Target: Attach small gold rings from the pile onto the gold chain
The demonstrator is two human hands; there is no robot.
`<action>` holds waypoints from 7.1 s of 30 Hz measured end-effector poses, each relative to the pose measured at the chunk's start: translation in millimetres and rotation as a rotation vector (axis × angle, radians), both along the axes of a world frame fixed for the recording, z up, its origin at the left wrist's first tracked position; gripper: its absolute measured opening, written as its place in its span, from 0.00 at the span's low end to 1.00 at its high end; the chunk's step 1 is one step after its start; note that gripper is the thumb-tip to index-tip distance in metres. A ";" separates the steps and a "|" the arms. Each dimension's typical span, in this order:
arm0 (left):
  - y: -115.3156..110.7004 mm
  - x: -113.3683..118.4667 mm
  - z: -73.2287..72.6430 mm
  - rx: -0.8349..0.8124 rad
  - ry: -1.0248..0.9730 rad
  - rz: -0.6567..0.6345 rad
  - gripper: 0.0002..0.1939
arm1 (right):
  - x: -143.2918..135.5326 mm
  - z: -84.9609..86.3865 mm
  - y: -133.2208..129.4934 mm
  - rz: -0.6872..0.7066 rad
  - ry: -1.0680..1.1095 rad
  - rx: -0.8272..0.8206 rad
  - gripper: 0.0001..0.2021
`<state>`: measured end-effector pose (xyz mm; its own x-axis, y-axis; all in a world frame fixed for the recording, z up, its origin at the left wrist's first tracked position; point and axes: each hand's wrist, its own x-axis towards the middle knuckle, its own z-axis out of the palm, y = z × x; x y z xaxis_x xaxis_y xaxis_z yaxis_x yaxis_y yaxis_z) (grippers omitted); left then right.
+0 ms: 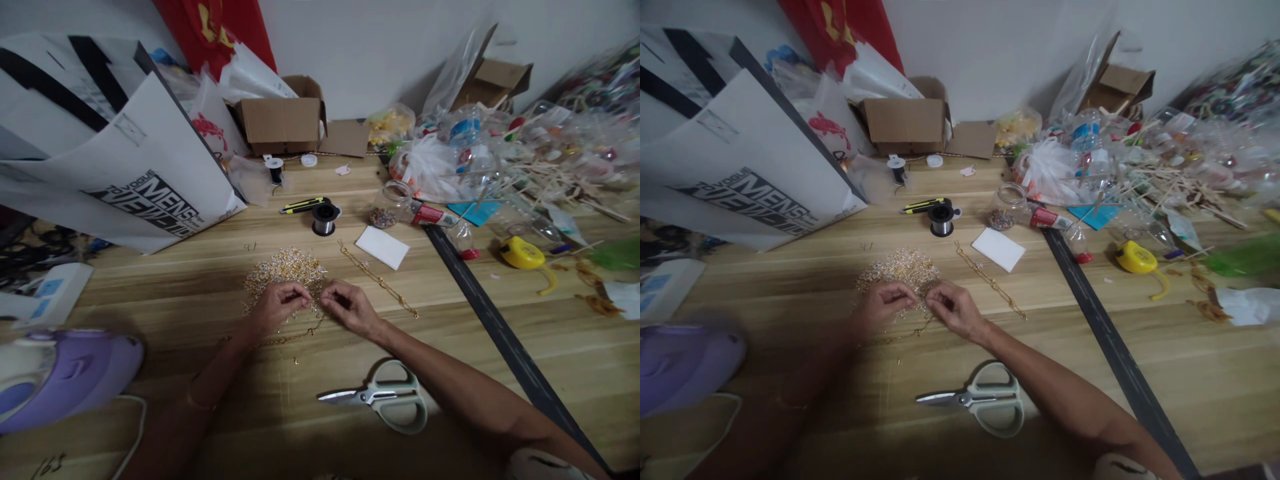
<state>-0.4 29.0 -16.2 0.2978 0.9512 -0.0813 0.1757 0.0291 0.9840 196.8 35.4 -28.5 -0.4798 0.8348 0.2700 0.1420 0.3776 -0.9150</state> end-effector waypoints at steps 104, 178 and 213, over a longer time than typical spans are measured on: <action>-13.8 27.9 18.1 -0.325 -0.235 0.290 0.09 | -0.1 -6.5 -7.8 -0.102 -0.166 0.412 0.02; -27.8 33.7 7.0 0.612 0.903 -0.199 0.02 | 3.0 -1.9 8.1 -0.213 0.219 -0.302 0.11; -20.4 34.8 -1.8 0.325 0.497 0.008 0.05 | 4.1 -1.9 11.6 -0.241 0.255 -0.335 0.12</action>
<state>34.4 8.5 -17.9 0.2912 0.9528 0.0863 0.6190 -0.2565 0.7423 200.9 47.1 -30.3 -0.2154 0.9752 0.0514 -0.0557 0.0402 -0.9976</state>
